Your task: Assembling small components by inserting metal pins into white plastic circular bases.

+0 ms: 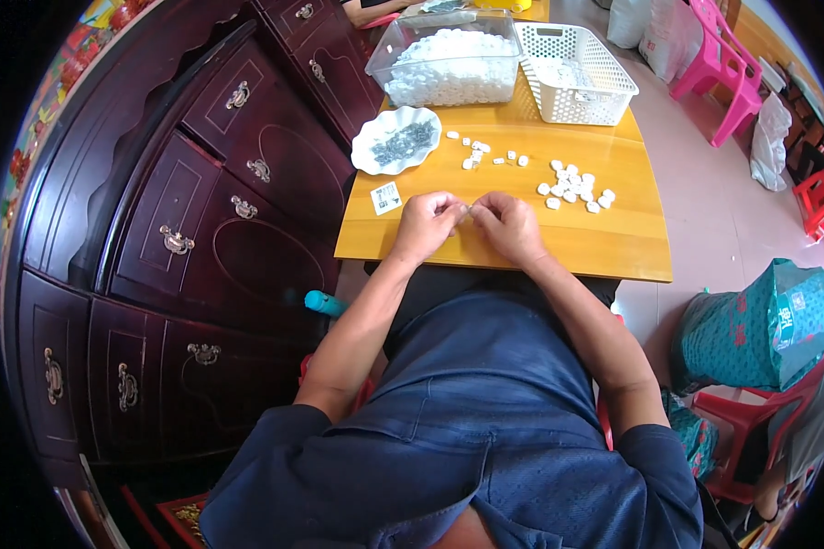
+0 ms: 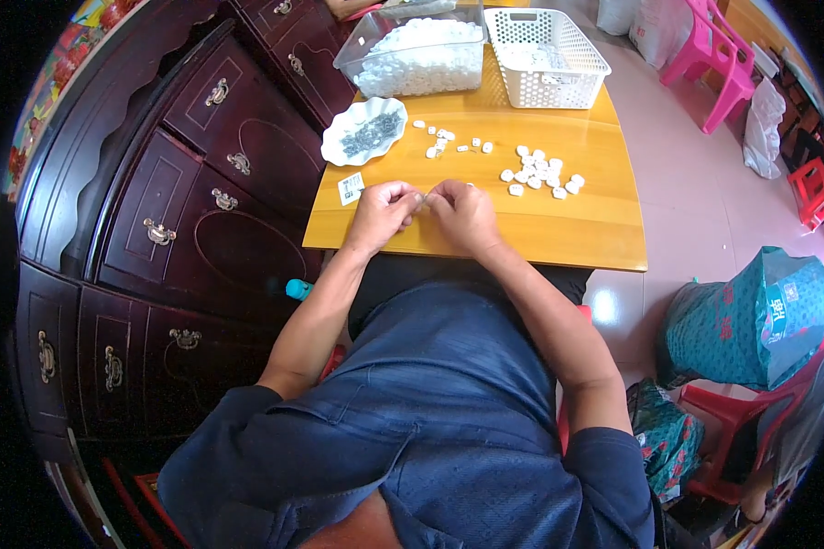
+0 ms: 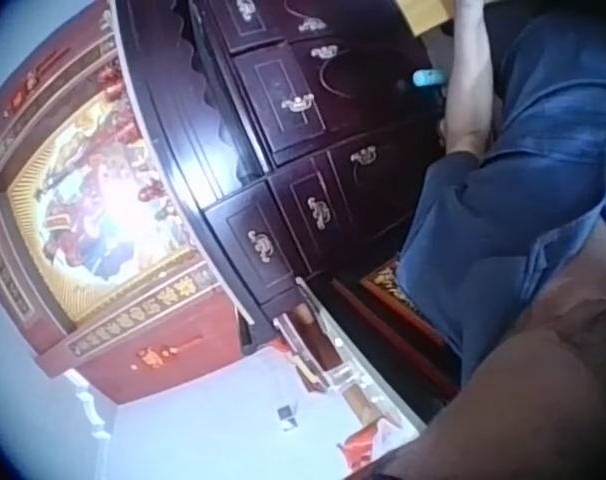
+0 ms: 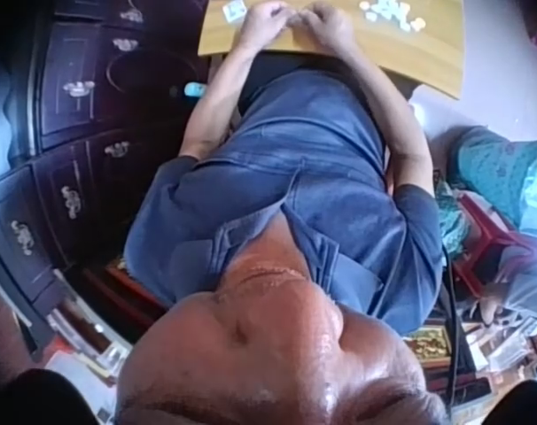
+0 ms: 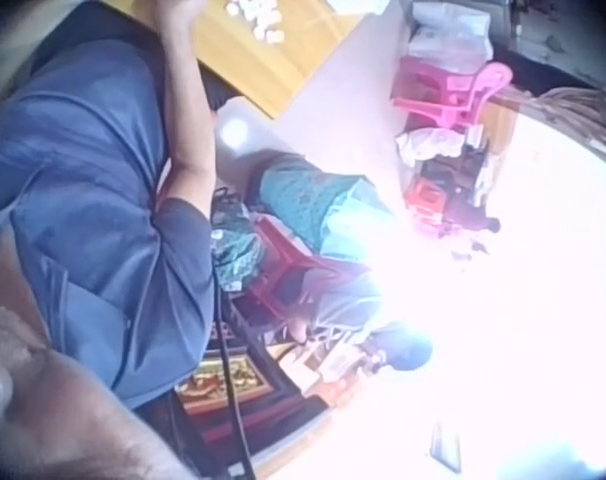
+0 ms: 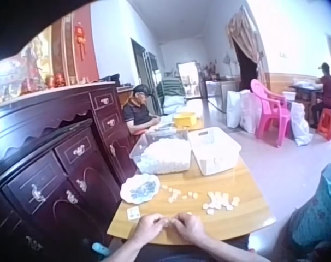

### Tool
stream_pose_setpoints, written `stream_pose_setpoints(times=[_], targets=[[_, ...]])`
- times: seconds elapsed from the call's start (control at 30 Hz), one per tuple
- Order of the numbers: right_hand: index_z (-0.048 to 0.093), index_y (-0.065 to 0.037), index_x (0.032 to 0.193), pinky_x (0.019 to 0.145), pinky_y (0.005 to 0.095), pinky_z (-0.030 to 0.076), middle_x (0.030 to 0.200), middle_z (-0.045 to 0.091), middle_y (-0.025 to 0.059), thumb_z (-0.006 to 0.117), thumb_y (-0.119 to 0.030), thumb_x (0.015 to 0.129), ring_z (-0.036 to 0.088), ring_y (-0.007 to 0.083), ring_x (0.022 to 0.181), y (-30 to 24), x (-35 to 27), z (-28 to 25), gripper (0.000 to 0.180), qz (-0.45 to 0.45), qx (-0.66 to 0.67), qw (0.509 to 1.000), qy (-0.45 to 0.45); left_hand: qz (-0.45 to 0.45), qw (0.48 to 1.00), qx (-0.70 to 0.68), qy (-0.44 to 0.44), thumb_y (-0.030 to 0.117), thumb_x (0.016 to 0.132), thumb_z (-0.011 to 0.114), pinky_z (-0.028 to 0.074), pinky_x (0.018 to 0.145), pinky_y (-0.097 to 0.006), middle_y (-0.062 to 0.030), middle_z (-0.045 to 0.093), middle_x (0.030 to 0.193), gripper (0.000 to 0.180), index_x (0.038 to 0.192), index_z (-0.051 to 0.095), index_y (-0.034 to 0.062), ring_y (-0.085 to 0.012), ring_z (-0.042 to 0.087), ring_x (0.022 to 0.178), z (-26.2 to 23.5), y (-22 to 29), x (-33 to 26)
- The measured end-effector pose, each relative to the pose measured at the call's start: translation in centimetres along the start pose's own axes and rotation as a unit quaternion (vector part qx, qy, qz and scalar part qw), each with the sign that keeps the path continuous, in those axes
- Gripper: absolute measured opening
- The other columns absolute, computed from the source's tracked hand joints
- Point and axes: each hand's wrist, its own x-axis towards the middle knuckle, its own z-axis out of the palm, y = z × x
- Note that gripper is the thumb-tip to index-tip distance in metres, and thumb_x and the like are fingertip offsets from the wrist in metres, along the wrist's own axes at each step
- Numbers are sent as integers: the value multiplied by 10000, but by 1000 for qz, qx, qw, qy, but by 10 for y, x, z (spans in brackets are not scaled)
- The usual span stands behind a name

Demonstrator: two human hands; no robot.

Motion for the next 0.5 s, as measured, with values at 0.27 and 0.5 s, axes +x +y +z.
stream_pose_setpoints(times=[0.27,0.5], targets=[[684,3,924,573,248,493,739,666,27,646,-225,941,602,94,602,6,20,-30,232,101,213,972,-5,6,999,-7,34,124,950,624,490,582,-197,-24,689,843,238,1144,679,-3,-61,603,650,-4,2,5],[639,-48,909,580,223,425,783,623,5,616,-245,989,524,64,617,16,28,-49,214,114,285,951,37,93,989,114,-2,65,899,667,495,576,-221,-28,679,757,193,1065,702,-27,-62,609,633,9,-17,29]])
